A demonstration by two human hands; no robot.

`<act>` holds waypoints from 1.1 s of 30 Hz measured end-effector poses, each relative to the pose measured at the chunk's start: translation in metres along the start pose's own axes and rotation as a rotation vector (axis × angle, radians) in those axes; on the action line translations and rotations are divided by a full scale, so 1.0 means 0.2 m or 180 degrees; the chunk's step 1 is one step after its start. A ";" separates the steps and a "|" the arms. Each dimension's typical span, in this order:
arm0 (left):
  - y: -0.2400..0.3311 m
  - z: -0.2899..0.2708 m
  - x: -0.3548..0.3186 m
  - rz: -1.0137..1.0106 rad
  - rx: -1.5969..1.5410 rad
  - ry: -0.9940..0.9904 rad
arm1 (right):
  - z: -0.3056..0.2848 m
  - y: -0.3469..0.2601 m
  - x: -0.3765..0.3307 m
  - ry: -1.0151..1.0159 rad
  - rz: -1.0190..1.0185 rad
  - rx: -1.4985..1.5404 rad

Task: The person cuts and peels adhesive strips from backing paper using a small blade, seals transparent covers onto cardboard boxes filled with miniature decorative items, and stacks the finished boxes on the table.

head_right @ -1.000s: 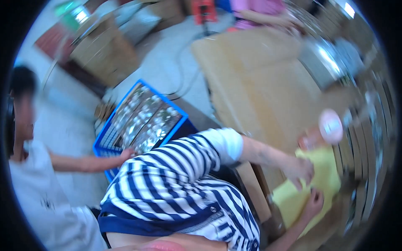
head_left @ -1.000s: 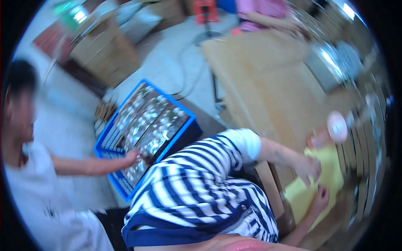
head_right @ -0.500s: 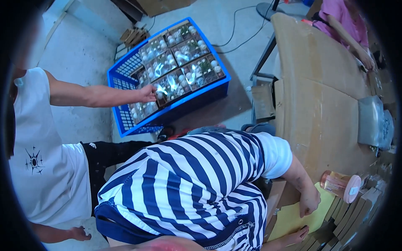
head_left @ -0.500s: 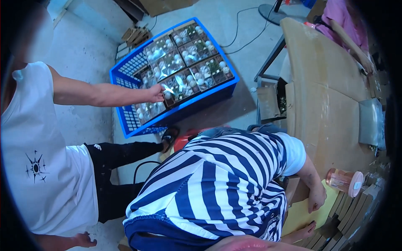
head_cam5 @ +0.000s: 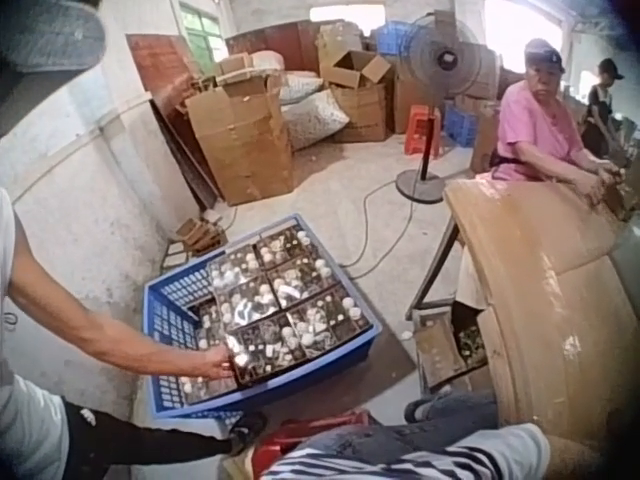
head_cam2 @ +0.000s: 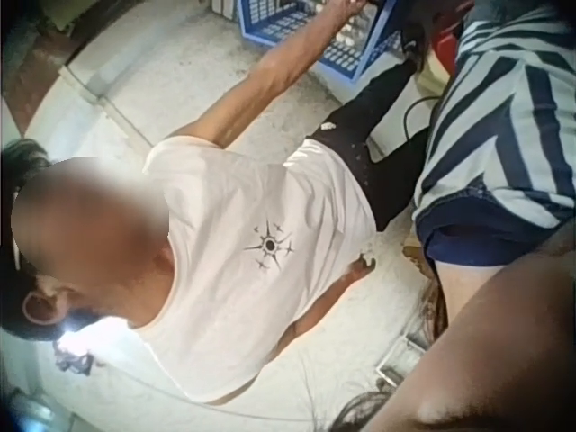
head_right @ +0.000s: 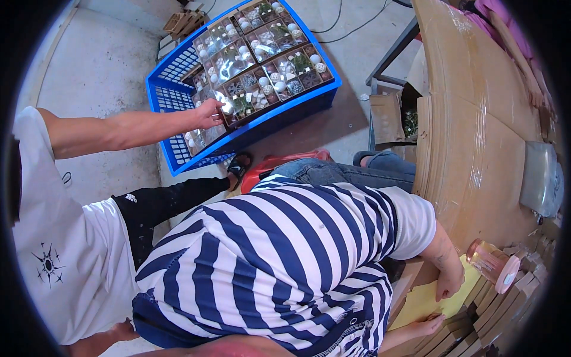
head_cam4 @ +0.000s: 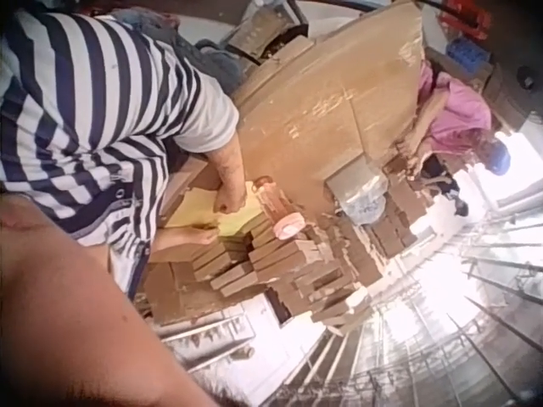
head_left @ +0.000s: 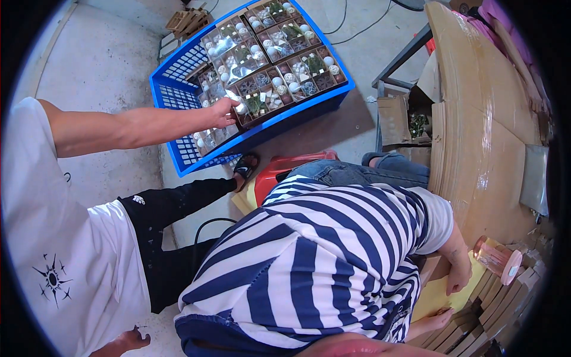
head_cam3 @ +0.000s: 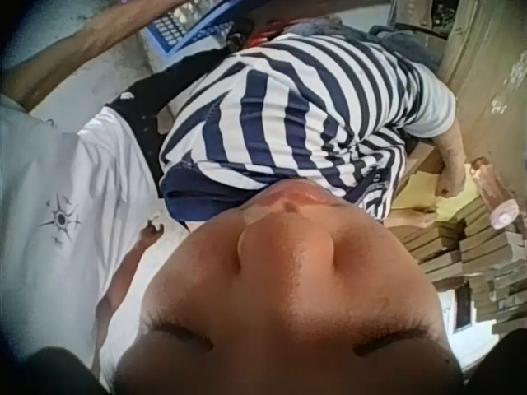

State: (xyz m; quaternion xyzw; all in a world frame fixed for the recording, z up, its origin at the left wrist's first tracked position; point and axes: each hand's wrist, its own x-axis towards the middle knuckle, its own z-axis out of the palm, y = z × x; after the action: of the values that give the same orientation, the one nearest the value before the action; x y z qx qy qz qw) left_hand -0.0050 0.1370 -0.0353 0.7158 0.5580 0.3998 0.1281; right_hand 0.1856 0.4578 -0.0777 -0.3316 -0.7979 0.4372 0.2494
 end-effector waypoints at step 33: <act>2.25 1.30 -0.59 -0.2729 -0.1078 -0.2136 | -0.03 0.02 -0.07 0.0012 0.0141 0.0097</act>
State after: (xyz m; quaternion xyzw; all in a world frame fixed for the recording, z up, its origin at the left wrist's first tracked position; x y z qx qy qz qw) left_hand 0.4873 -0.0555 0.0296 0.4826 0.6555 0.1467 0.5621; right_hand 0.2004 0.4525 -0.0799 -0.3462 -0.7832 0.4541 0.2461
